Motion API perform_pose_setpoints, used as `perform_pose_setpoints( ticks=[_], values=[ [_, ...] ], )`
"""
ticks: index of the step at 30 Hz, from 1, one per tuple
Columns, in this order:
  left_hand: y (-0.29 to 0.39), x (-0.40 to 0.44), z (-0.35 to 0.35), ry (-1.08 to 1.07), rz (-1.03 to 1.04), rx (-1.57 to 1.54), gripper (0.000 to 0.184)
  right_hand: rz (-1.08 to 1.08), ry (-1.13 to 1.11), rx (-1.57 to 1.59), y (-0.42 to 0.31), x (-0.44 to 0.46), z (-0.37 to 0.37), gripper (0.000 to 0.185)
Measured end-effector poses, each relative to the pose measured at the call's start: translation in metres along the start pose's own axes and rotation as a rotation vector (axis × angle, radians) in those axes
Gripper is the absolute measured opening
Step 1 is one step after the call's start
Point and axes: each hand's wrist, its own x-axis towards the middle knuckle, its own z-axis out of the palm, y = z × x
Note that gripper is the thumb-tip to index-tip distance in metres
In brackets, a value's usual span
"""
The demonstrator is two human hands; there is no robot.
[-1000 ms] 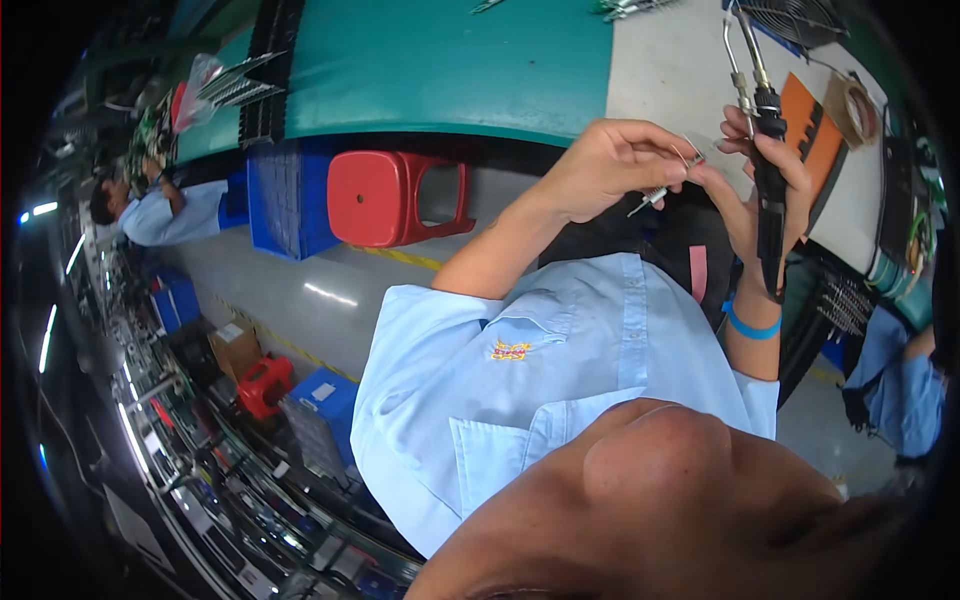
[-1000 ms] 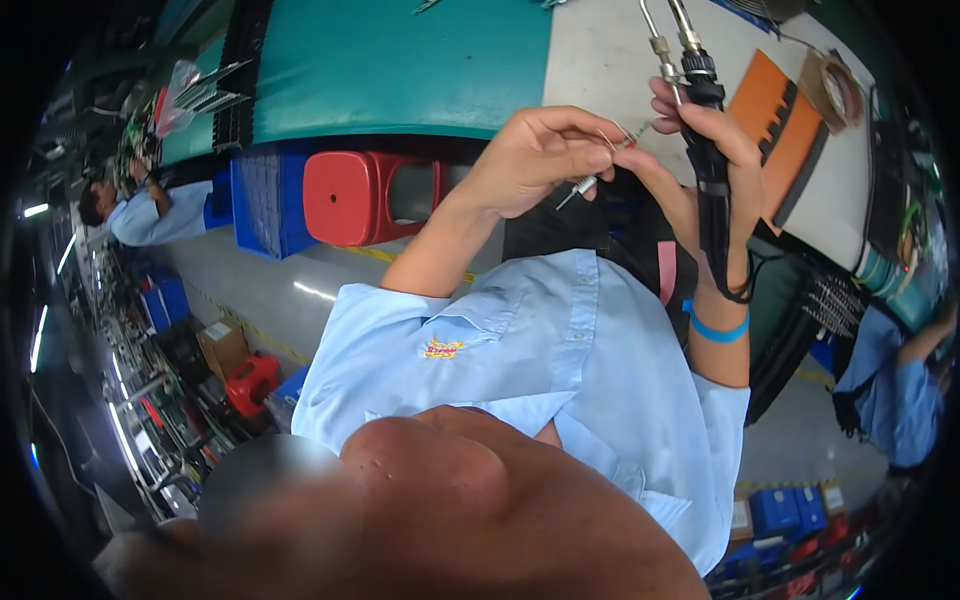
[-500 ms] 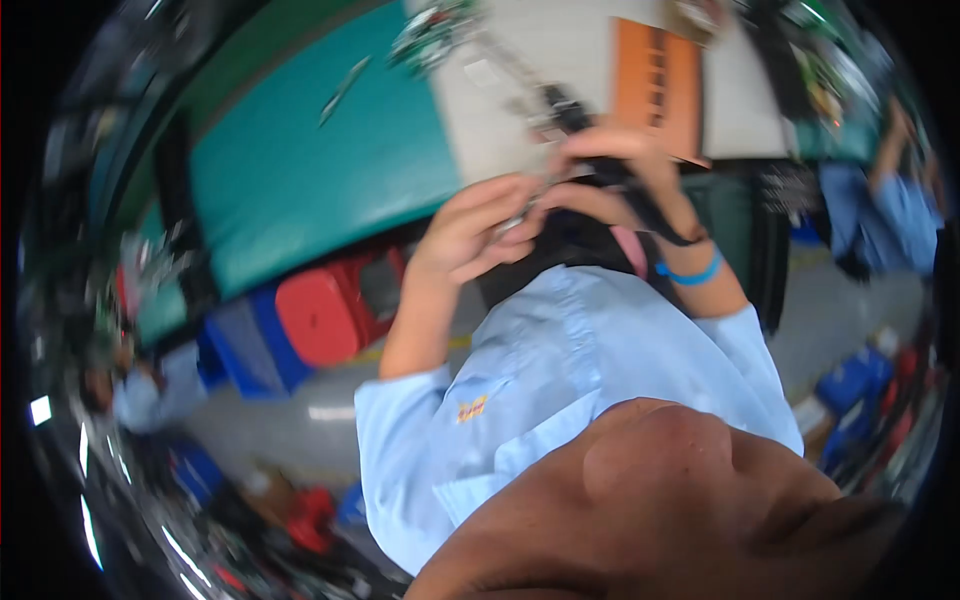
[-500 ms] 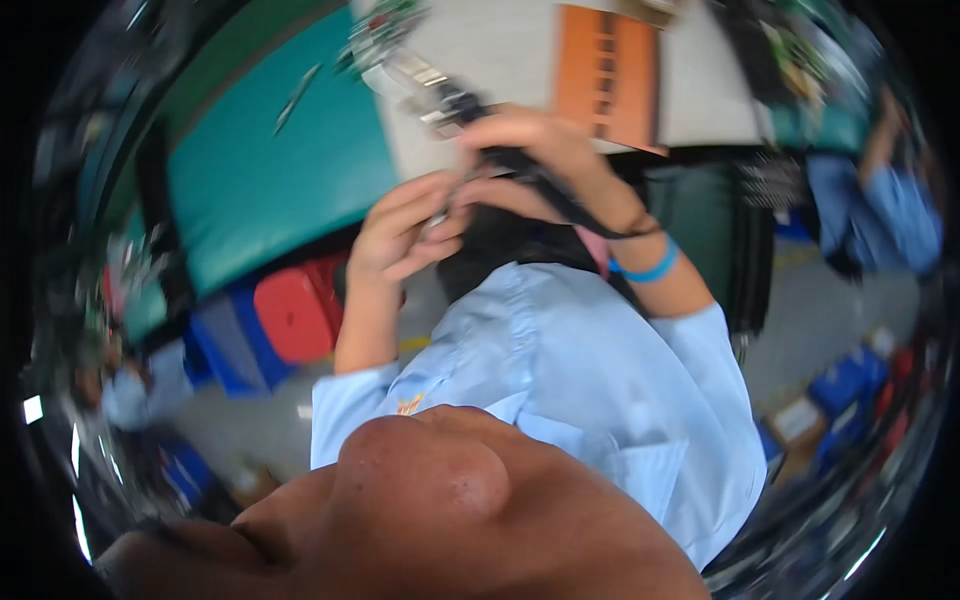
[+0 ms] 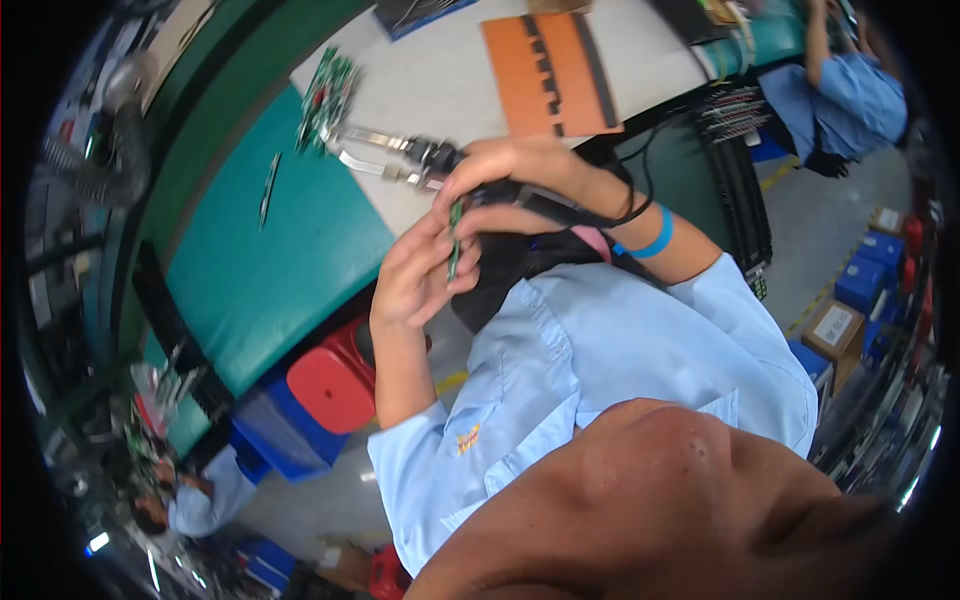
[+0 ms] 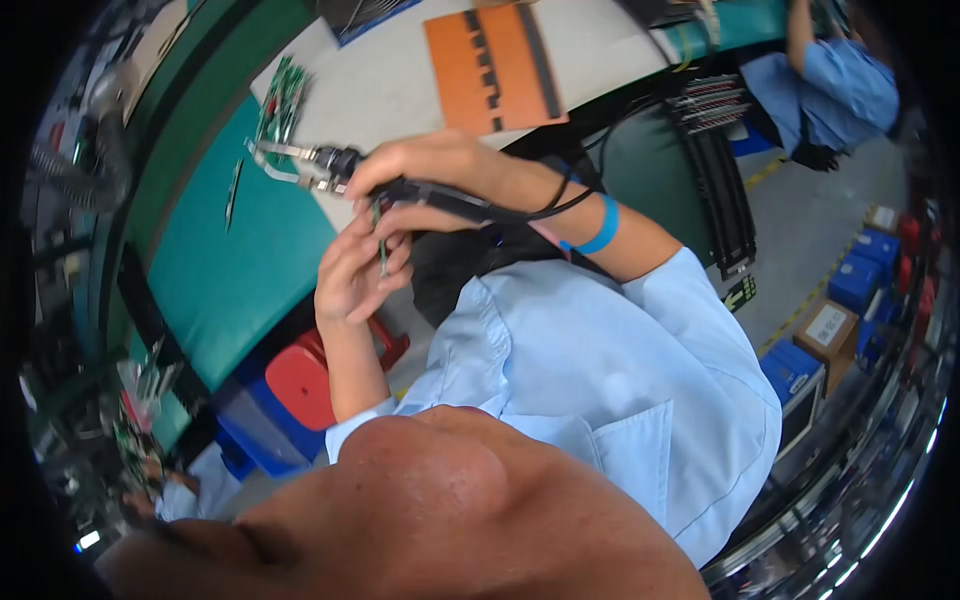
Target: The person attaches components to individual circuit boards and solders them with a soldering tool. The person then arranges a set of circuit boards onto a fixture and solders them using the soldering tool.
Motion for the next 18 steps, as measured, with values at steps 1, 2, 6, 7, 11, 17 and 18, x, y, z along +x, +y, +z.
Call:
perform_pose_setpoints(
  ticks=[1,2,6,7,11,17,18],
  values=[
    [0.001,-0.001,-0.002,0.045,0.021,-0.006,0.037,0.001,-0.012,0.048,0.001,0.0,0.002,0.047],
    [0.003,0.001,-0.007,0.017,0.011,0.03,0.035,-0.05,0.04,-0.026,0.005,0.0,0.003,0.047],
    [-0.002,0.01,0.006,0.128,0.216,0.129,0.027,-0.092,0.105,-0.147,0.01,-0.001,-0.001,0.043],
    [-0.002,0.013,0.007,0.191,0.315,0.186,0.024,-0.052,0.211,-0.114,0.009,-0.002,-0.002,0.039],
    [0.004,0.015,0.007,0.27,0.453,0.218,0.022,-0.003,0.275,-0.122,-0.003,-0.018,-0.013,0.034],
    [0.01,0.017,-0.009,0.175,0.464,0.075,0.024,-0.014,0.073,-0.32,-0.02,-0.035,-0.016,0.042],
    [0.01,0.016,-0.01,0.14,0.458,0.035,0.025,-0.012,0.069,-0.322,-0.022,-0.037,-0.015,0.042]
  ],
)
